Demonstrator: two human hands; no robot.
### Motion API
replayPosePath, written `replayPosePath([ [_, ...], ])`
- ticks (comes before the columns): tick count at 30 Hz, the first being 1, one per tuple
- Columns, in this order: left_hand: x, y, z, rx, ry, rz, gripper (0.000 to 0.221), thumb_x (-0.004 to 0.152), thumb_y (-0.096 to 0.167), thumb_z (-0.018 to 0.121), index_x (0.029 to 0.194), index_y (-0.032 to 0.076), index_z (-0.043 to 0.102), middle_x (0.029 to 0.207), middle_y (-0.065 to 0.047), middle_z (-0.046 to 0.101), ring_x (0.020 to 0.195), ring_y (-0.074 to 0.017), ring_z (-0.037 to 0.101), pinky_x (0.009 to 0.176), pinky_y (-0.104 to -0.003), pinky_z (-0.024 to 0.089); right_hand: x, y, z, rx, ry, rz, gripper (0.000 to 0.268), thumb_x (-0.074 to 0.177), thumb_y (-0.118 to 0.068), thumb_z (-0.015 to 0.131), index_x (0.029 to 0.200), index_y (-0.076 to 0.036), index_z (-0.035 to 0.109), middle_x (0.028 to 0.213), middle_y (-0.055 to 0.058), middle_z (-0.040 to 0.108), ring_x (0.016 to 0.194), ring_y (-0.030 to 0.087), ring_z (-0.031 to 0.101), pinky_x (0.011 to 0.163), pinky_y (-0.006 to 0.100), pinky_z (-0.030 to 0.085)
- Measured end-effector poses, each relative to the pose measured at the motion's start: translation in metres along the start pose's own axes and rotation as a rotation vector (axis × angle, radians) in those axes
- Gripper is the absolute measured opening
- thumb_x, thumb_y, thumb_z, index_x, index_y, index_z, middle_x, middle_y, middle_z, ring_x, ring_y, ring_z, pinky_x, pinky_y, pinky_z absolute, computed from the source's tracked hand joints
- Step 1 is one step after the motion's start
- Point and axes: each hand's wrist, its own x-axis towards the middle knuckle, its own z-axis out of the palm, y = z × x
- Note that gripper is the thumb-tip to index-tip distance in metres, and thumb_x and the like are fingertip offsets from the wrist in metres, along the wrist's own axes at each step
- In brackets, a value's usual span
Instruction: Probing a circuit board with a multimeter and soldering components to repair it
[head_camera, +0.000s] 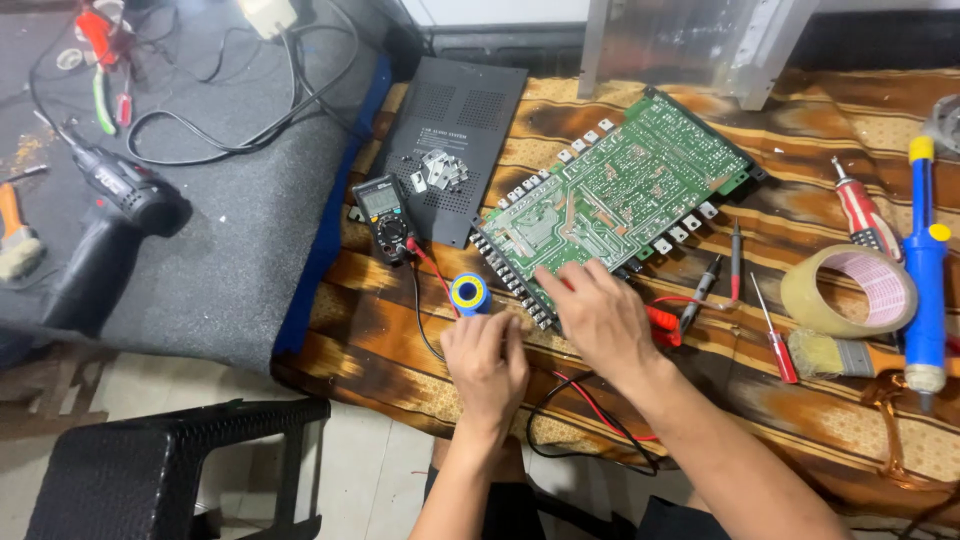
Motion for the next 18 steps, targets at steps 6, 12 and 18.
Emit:
replayPosePath([
  [6,0.028,-0.023,-0.005,-0.105,0.206,-0.097,0.007,0.102,0.012,0.060,0.097,0.009,0.064,0.086,-0.008,0.062,0.082,-0.0302,0.064,0.079,-0.038,0.049,-0.025,0.056,-0.035,0.100,0.228,0.319,0.027,0.097,-0.016,0.071,0.124,-0.017,0.069,0.107,0.008,0.071,0.101,0.031,0.071,0.084,0.042,0.059],
  [12,0.042,-0.030,0.014,-0.110,-0.199,-0.563,0.021,0.107,0.024,0.046,0.107,0.006,0.057,0.089,-0.030,0.068,0.088,-0.0577,0.066,0.081,-0.064,0.051,-0.081,0.088,-0.067,0.027,-0.081,0.685,0.023,0.100,-0.023,0.064,0.122,-0.021,0.058,0.115,0.014,0.070,0.104,0.041,0.072,0.085,0.058,0.059],
  [18,0.038,-0.030,0.014,-0.164,-0.011,-0.598,0.018,0.107,0.031,0.049,0.105,0.015,0.058,0.083,-0.023,0.070,0.086,-0.0509,0.070,0.077,-0.056,0.054,-0.056,0.035,-0.033,0.305,0.325,0.360,0.015,0.099,-0.026,0.068,0.111,-0.019,0.072,0.105,0.005,0.069,0.104,0.029,0.069,0.087,0.040,0.056],
])
